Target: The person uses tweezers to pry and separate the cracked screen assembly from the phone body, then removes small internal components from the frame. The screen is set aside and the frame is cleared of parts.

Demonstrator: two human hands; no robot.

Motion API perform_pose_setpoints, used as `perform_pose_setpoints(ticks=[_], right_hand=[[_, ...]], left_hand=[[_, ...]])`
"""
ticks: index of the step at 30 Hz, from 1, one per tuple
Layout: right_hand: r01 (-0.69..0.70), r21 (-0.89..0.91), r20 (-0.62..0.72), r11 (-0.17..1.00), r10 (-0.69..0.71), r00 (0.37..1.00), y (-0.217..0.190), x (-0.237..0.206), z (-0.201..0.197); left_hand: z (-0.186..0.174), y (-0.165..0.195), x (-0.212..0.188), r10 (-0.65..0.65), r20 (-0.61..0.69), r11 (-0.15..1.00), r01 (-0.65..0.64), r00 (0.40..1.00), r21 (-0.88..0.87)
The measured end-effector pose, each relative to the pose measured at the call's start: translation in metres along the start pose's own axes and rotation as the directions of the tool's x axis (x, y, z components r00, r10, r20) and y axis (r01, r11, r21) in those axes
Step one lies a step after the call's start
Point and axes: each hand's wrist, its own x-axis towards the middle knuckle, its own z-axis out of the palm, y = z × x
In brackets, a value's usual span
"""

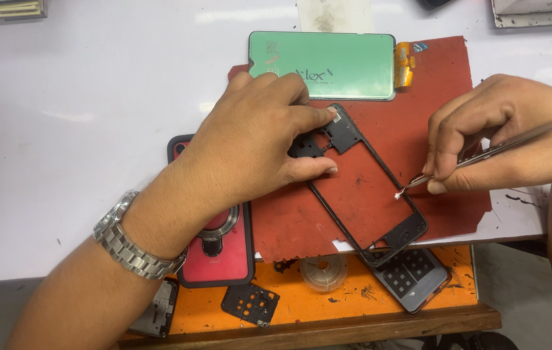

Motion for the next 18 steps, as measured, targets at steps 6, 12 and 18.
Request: perform_pose_setpoints(ticks=[6,12,18], right_hand=[[0.221,0.172,-0.013,0.960,-0.222,0.975,0.007,0.003,-0.001],[0.492,0.265,-0.357,0.830,-0.389,0.849,0.005,-0.003,-0.001],[0.424,0.182,-0.315,0.887,-0.356,0.880,0.003,0.004,0.001]], left_hand=[[0.000,-0.003,0.000,0.039,-0.011,0.997,-0.039,0.999,-0.066],[-0.004,-0.010,-0.004,0.157,-0.052,0.966,-0.165,0.986,-0.201],[-0.002,-0.008,-0.002,0.211,0.044,0.949,-0.194,0.977,-0.249]])
